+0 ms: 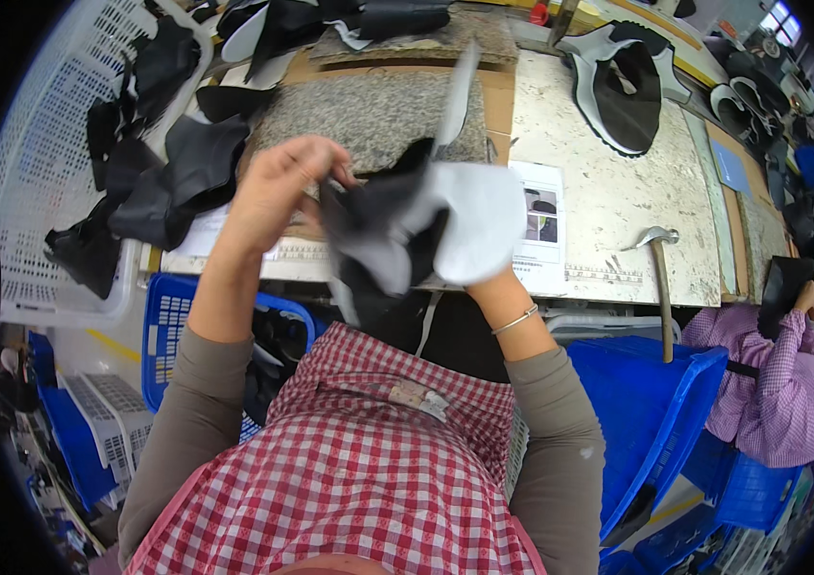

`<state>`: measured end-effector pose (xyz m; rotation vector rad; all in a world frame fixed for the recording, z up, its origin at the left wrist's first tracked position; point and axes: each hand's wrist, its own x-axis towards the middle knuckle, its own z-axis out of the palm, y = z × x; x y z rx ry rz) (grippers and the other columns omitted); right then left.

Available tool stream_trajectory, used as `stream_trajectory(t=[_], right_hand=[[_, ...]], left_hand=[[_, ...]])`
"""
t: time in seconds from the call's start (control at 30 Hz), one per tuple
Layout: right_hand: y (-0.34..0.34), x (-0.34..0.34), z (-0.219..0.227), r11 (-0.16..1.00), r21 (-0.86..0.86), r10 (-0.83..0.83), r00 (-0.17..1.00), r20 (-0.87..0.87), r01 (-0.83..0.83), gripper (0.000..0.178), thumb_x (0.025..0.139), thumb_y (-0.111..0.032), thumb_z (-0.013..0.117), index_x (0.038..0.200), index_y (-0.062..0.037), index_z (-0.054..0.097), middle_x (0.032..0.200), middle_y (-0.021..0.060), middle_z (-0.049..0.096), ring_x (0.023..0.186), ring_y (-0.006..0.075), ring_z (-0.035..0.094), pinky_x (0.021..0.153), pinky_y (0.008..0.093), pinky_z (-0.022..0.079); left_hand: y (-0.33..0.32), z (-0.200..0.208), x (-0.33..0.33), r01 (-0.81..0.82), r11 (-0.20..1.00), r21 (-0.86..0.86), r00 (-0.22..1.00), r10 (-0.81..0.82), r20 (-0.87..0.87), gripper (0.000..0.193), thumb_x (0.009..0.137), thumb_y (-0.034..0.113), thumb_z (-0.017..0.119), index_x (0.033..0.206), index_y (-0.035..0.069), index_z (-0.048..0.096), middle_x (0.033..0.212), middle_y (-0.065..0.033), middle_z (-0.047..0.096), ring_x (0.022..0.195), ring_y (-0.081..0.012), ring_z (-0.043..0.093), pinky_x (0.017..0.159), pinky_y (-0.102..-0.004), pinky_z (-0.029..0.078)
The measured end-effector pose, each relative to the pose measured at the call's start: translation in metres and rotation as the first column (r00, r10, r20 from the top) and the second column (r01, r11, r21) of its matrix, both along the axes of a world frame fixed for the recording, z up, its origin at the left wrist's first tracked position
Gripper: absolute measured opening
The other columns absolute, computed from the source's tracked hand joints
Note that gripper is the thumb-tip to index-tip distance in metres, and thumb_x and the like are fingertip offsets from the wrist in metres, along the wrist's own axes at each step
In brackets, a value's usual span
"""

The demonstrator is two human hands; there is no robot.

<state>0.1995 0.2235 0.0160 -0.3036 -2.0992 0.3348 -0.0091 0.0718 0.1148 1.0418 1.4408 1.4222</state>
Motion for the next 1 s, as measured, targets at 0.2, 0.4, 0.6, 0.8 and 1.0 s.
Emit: stream_trajectory(t=[0.2,0.4,0.6,0.8,1.0], right_hand=[[-0.016,0.015,-0.001,0.996,-0.073,0.043,0.995,-0.094,-0.05,0.034,0.084,-0.01,0.069,0.118,-0.003,0.071,0.111,0.0175,0.071,0.107,0.0384,0.066,0.095,0.045,0.052],[-0.019,0.002,-0.023,0.997,-0.077,0.022,0.993,-0.112,-0.031,0.031,0.089,-0.012,0.071,0.118,-0.0024,0.071,0.111,0.0167,0.071,0.107,0.0347,0.067,0.095,0.0426,0.052],[0.006,0.004,0.007,0.953,-0.241,-0.178,0.983,0.05,0.184,0.027,0.093,-0.014,0.072,0.117,-0.0018,0.072,0.111,0.0159,0.072,0.107,0.031,0.068,0.094,0.0401,0.053],[-0.048,0.067,-0.005,0.986,-0.118,-0.121,0.992,-0.018,0.119,0.022,0.077,-0.005,0.085,0.093,-0.0058,0.072,0.091,0.0082,0.07,0.086,0.0276,0.066,0.077,0.0373,0.053],[-0.062,0.043,-0.011,0.945,0.261,-0.17,0.977,-0.129,0.199,0.052,0.07,-0.019,0.091,0.108,-0.0161,0.056,0.1,0.0024,0.06,0.095,0.0246,0.057,0.085,0.0399,0.042]], left_hand=[[-0.049,-0.028,0.047,0.372,0.915,-0.159,0.84,-0.404,-0.363,0.042,0.084,0.017,0.084,0.122,0.007,0.068,0.121,-0.0056,0.057,0.108,-0.0203,0.061,0.085,-0.0316,0.057],[-0.058,-0.065,0.029,0.188,0.977,-0.097,0.891,-0.211,-0.402,0.041,0.077,-0.001,0.081,0.115,0.005,0.067,0.117,-0.0061,0.06,0.111,-0.0177,0.062,0.084,-0.03,0.057],[-0.053,-0.004,0.031,0.102,0.947,0.306,0.663,0.164,-0.73,0.025,0.071,-0.012,0.073,0.092,0.0,0.064,0.094,-0.008,0.061,0.092,-0.0215,0.063,0.081,-0.0309,0.05],[-0.053,-0.002,0.023,0.12,0.93,0.347,0.615,0.204,-0.761,0.026,0.077,-0.015,0.073,0.094,0.002,0.064,0.093,-0.0056,0.057,0.088,-0.0197,0.061,0.074,-0.0315,0.051],[-0.058,-0.034,0.025,0.034,0.986,0.162,0.858,0.054,-0.511,0.023,0.085,-0.015,0.068,0.102,0.001,0.064,0.105,-0.004,0.057,0.095,-0.0117,0.059,0.081,-0.0259,0.052]])
